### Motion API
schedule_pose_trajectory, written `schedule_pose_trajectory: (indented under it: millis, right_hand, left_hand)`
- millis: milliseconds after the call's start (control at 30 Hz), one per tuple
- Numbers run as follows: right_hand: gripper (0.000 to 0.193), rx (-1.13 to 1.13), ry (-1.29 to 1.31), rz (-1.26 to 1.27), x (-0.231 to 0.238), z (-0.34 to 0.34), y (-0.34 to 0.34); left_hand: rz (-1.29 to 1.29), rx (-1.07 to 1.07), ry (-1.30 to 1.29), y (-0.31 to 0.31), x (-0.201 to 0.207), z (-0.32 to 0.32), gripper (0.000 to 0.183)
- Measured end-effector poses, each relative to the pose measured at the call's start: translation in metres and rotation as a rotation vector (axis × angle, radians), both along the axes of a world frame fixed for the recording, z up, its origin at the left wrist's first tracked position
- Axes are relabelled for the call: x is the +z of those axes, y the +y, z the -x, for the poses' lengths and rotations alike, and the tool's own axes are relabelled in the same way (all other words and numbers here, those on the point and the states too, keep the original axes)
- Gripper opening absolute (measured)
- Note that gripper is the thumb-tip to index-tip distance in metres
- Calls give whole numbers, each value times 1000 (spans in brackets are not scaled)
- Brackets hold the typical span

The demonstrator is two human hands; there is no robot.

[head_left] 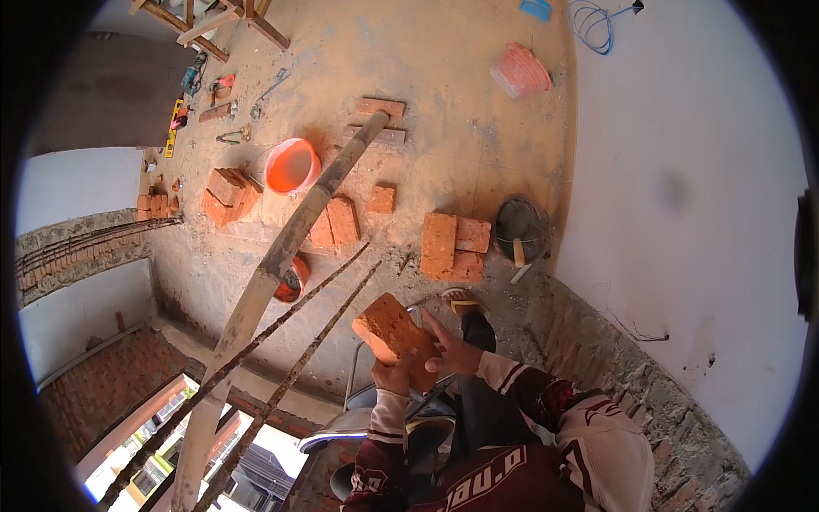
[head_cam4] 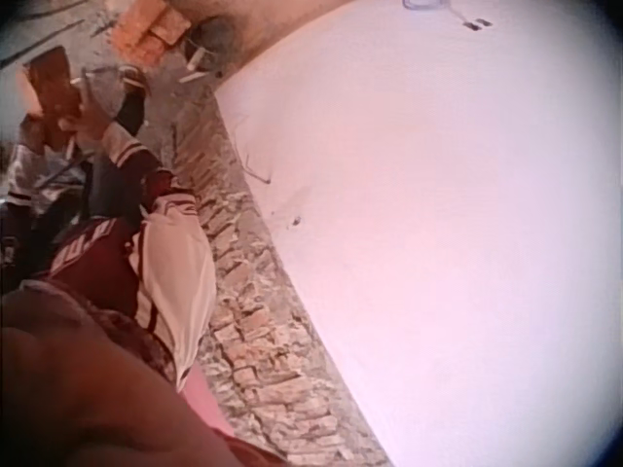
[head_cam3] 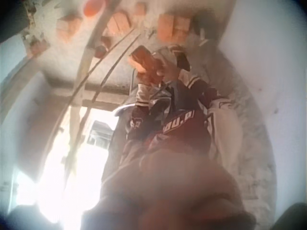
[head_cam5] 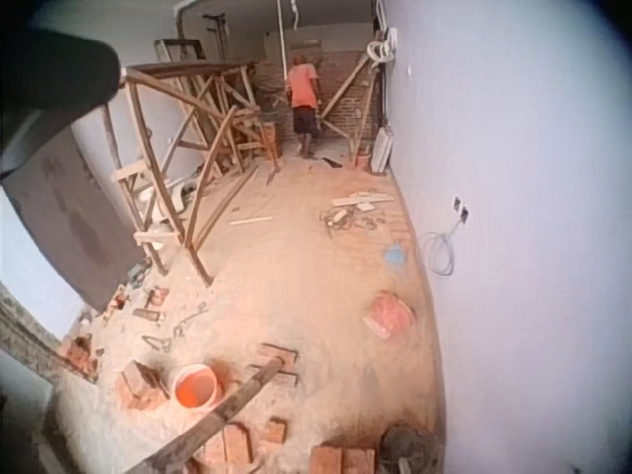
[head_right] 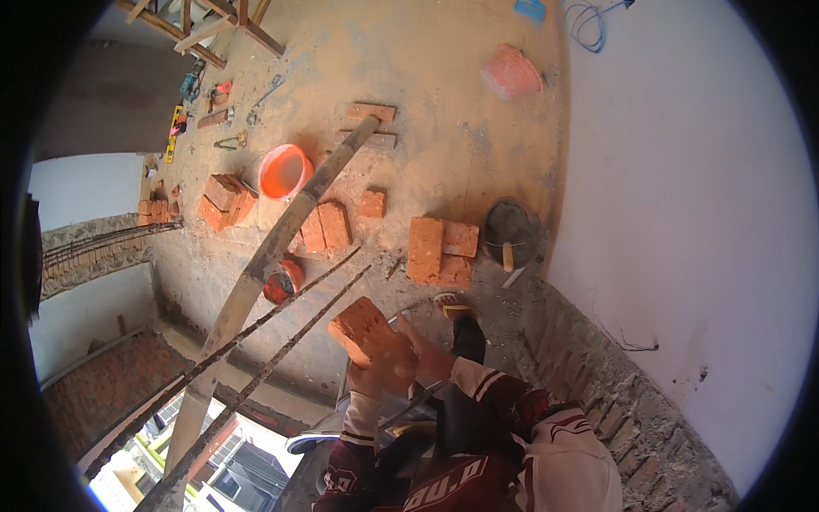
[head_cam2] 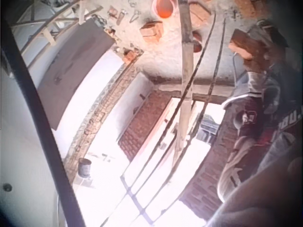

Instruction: The person picks up red bricks from the floor, places them on a partially built brick wall, and uses a trowel to apply mortar between the bricks. The person repeatedly scoops mortar from a bowl and spreads it on the wall to secure the bricks in place.

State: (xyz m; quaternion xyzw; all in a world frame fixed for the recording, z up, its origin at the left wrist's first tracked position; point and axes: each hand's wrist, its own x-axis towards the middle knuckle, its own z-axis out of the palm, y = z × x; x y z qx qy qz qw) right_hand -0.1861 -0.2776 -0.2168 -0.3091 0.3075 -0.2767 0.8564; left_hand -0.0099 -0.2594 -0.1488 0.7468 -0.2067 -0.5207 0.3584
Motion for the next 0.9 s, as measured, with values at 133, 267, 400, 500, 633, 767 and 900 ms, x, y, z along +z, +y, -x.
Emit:
schedule_pose_trajectory:
  millis: [133,267,400,500,633,767,900]
  right_hand:
    - [122,-130,836,-131,-123,-13,-53]
    - [132,-10,1581,-69,-234,-58,-101]
    - [129,-56,1658,-292,-299,-104,-118]
    - [110,-97,1454,-364,-327,-116,-110]
    - [85,-157,1167,-389,-328,-91,-109]
    - [63,-59,1097,-321,-268,-24,-132]
    - [91,-304,194,-649,-155,37,-131]
  left_hand:
    - [-108,111,41,25,48,-21,43]
    - [-180,57,-183,57,90,-31,39]
    - [-169,-15,-349,60,95,-39,40]
    - [-178,-37,-406,51,90,-51,41]
    - [-151,-80,-478,43,98,-69,41]
    - [-93,-113,-581,40,123,-89,42]
    - [-73,-100,-731,60,168,-117,43]
